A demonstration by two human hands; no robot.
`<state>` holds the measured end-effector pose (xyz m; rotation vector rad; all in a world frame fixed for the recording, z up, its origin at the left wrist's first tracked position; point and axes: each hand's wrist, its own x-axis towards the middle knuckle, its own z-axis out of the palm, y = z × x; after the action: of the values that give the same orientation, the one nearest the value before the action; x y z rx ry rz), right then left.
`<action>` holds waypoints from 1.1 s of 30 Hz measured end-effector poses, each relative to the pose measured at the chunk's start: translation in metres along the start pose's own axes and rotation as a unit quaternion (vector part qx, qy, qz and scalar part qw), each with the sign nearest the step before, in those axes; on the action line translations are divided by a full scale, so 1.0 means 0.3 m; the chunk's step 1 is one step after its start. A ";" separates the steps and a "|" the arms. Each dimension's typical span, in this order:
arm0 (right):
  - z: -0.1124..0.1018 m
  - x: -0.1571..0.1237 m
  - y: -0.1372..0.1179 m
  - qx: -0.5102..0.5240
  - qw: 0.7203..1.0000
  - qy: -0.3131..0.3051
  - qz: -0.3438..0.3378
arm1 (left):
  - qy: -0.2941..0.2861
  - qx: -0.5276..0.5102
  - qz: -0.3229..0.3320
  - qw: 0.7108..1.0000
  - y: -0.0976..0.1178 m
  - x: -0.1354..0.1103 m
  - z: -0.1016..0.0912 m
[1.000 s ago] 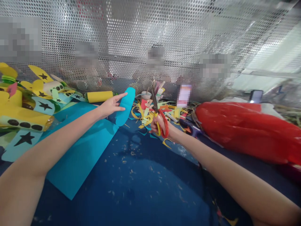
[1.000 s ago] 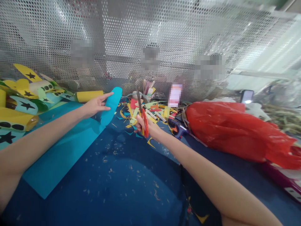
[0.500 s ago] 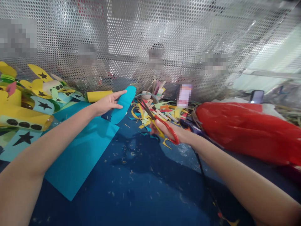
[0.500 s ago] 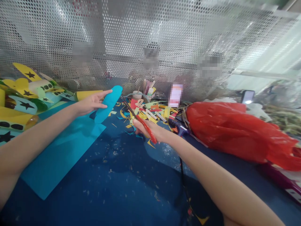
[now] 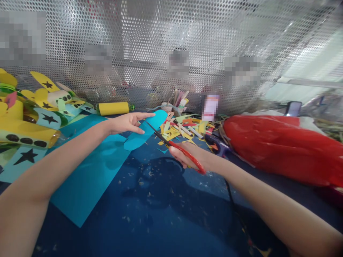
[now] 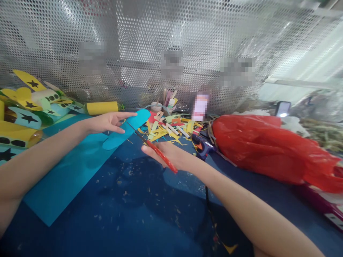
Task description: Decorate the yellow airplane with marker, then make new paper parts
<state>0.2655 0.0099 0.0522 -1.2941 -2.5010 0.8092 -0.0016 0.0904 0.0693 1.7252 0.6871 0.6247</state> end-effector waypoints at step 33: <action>0.030 0.002 -0.007 0.011 1.000 0.008 0.012 | -0.031 0.050 0.022 0.998 0.001 -0.004 0.002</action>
<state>0.2601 0.0062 0.0458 -1.3207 -2.4607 0.8262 -0.0019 0.0889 0.0694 1.8482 0.6475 0.5716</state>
